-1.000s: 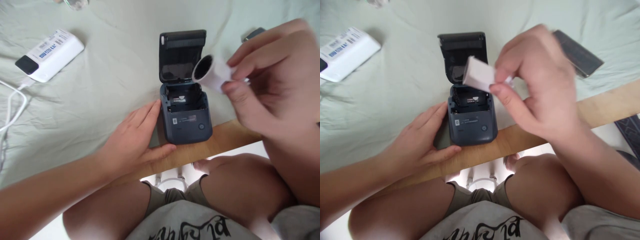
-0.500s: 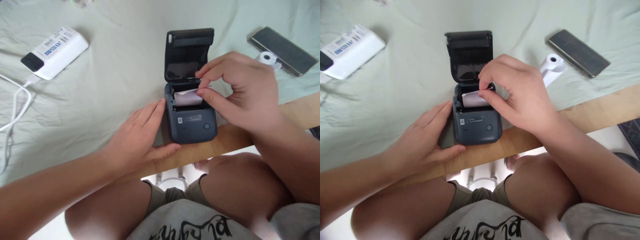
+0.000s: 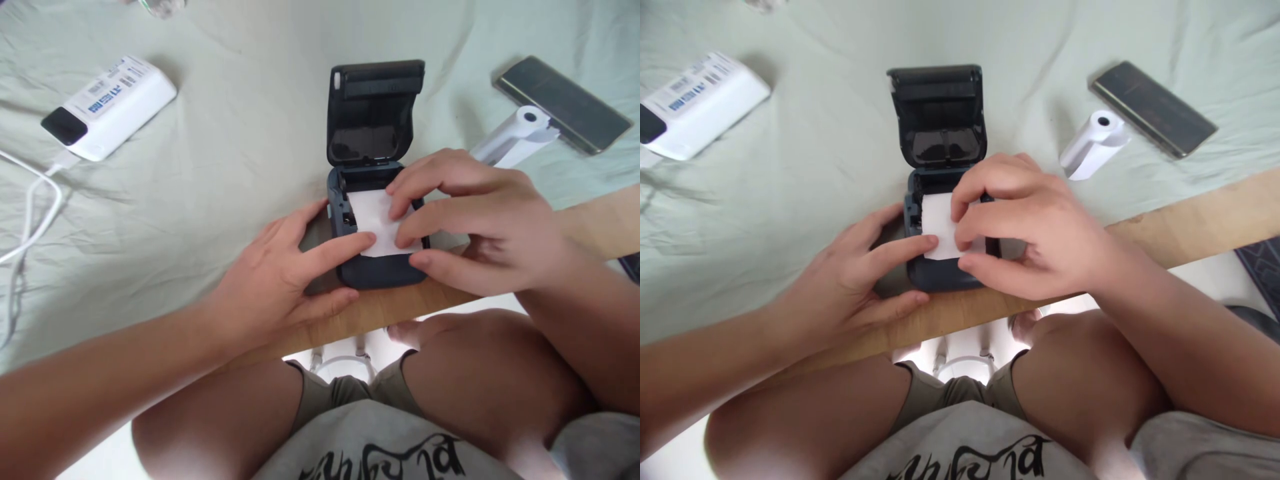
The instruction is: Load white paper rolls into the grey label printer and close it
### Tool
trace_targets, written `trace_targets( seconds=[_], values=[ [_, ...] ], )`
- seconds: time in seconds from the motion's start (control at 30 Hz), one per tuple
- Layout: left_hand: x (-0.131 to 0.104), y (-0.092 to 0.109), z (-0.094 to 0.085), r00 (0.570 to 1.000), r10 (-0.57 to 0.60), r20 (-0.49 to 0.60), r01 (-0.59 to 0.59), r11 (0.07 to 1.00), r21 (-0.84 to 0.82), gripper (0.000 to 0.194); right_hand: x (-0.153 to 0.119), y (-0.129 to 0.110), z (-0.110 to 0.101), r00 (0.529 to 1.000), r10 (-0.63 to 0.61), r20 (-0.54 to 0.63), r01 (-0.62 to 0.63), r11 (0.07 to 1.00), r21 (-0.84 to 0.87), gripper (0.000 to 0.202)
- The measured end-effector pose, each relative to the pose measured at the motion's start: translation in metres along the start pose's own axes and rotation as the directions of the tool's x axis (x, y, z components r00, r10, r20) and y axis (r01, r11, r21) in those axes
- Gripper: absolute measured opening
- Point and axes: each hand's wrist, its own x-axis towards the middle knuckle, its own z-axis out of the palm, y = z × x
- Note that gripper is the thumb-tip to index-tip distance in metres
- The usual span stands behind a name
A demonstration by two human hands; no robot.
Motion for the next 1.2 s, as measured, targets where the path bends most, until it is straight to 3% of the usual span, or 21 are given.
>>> trace_targets(
  seconds=[0.1,0.2,0.3,0.4,0.57,0.63,0.8,0.93,1.2],
  values=[
    [0.000,0.001,0.000,1.000,-0.006,0.024,0.007,1.000,-0.021,0.047,-0.001,0.006,0.002,0.992,0.056,-0.111,-0.064,0.995,-0.071,0.005],
    [0.002,0.001,-0.001,1.000,0.007,0.028,-0.006,1.000,-0.029,0.041,-0.007,0.016,0.009,0.938,0.225,-0.264,-0.249,0.966,-0.063,0.026],
    [0.002,0.002,-0.001,0.999,0.024,0.021,-0.023,1.000,-0.020,0.040,-0.014,0.026,0.022,0.905,0.368,-0.211,-0.366,0.929,0.051,0.047],
    [0.002,0.002,-0.002,0.999,0.021,0.032,-0.021,1.000,0.002,0.042,-0.015,0.033,0.031,0.905,0.395,-0.156,-0.373,0.915,0.152,0.047],
    [0.002,0.001,-0.001,1.000,0.015,0.028,-0.016,1.000,0.022,0.043,-0.011,0.032,0.027,0.868,0.401,-0.295,-0.313,0.900,0.303,0.058],
    [0.002,0.000,0.000,0.999,0.013,0.034,-0.014,1.000,0.014,0.043,-0.010,0.028,0.026,0.862,0.443,-0.247,-0.368,0.882,0.294,0.056],
    [-0.001,-0.002,0.003,1.000,-0.005,0.021,0.005,1.000,0.018,0.052,-0.011,0.023,0.023,0.868,0.496,0.033,-0.476,0.810,0.342,0.057],
    [-0.003,0.001,0.003,0.999,-0.035,0.041,0.033,0.998,0.053,0.076,-0.009,0.028,0.016,0.847,0.517,0.125,-0.518,0.751,0.408,0.061],
    [0.000,0.004,-0.002,0.993,-0.073,0.089,0.066,0.994,0.082,0.076,-0.007,0.040,0.010,0.820,0.506,0.267,-0.572,0.721,0.391,0.065]
  ],
)
